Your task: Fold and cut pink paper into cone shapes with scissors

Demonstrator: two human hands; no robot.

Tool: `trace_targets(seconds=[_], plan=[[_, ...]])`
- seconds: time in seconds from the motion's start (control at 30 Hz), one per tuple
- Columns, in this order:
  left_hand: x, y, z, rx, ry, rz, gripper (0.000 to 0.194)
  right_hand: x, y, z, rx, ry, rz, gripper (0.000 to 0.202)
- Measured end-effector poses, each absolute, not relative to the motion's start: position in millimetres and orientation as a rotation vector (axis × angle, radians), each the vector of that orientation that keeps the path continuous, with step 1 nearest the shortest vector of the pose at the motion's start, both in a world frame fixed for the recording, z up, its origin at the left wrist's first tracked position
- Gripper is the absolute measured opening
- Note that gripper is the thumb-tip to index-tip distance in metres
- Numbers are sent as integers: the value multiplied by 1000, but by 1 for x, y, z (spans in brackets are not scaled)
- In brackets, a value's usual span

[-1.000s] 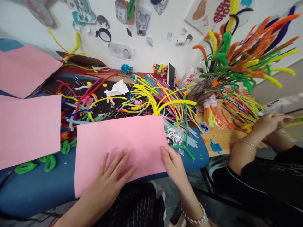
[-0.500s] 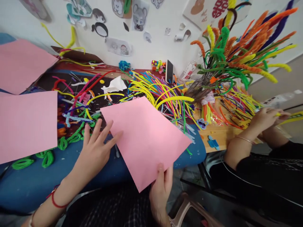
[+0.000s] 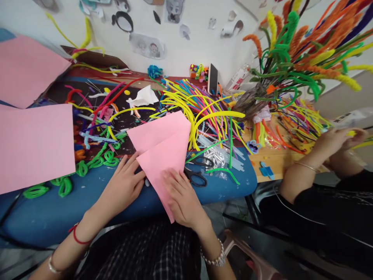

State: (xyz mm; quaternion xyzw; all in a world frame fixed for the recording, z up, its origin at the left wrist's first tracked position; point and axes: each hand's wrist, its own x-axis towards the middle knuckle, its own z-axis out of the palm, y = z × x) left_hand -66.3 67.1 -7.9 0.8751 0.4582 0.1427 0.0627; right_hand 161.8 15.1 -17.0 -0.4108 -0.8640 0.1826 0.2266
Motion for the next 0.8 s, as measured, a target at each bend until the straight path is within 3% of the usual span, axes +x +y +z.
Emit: trace_targets(seconds=[0.4, 0.8], plan=[[-72, 60, -22, 2472, 1655, 803, 37, 156, 27, -19, -1278, -2486, 106, 45], [-73, 55, -21, 2580, 1527, 688, 43, 160, 28, -17, -1226, -2662, 51, 47]])
